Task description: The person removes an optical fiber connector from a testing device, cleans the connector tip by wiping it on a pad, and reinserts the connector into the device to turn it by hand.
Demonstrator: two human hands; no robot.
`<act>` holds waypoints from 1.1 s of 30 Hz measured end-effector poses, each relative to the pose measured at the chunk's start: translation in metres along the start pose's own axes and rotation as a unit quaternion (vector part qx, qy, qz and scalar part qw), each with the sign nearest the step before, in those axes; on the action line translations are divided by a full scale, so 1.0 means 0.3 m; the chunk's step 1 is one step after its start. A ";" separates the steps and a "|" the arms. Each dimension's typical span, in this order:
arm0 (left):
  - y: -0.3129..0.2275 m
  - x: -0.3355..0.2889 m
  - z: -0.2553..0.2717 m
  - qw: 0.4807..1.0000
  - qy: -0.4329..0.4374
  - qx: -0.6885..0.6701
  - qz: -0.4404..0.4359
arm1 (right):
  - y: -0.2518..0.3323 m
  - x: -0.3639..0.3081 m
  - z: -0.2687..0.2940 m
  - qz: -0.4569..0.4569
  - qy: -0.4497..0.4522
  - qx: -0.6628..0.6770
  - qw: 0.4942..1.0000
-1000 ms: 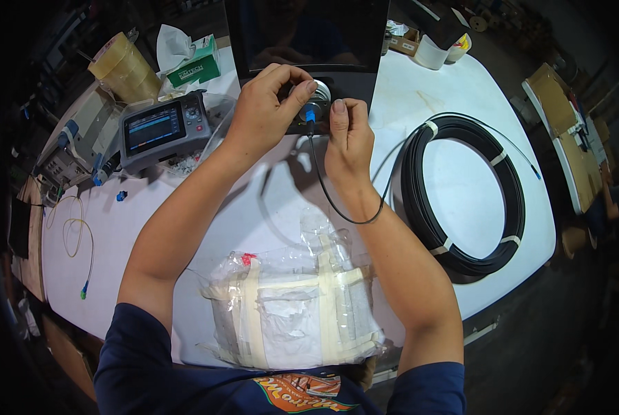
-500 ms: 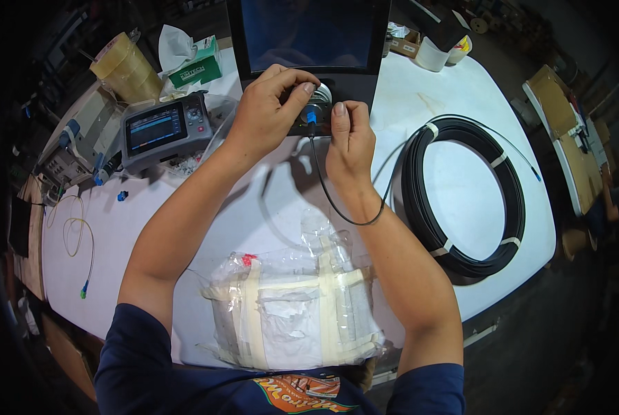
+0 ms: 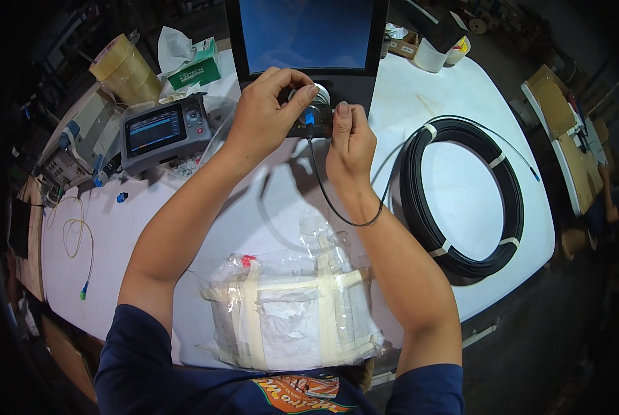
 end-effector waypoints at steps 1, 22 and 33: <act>0.001 -0.001 -0.006 1.000 0.008 0.001 0.002 | -0.010 0.003 0.002 -0.001 0.007 0.009 1.000; 0.011 0.003 0.001 1.000 0.000 -0.012 0.010 | 0.005 0.001 -0.006 0.041 0.011 0.003 0.999; 0.017 -0.002 0.001 0.999 -0.016 -0.034 -0.006 | 0.008 0.005 -0.004 0.017 -0.003 -0.045 0.999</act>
Point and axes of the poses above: each hand's wrist, its own x-axis towards the middle knuckle, its own z-axis out of the back of the hand, y = z × x, the point moved 8 cm from there along x, towards the middle knuckle, and after that the axes turned 14 degrees about x, right-handed, at the moved point
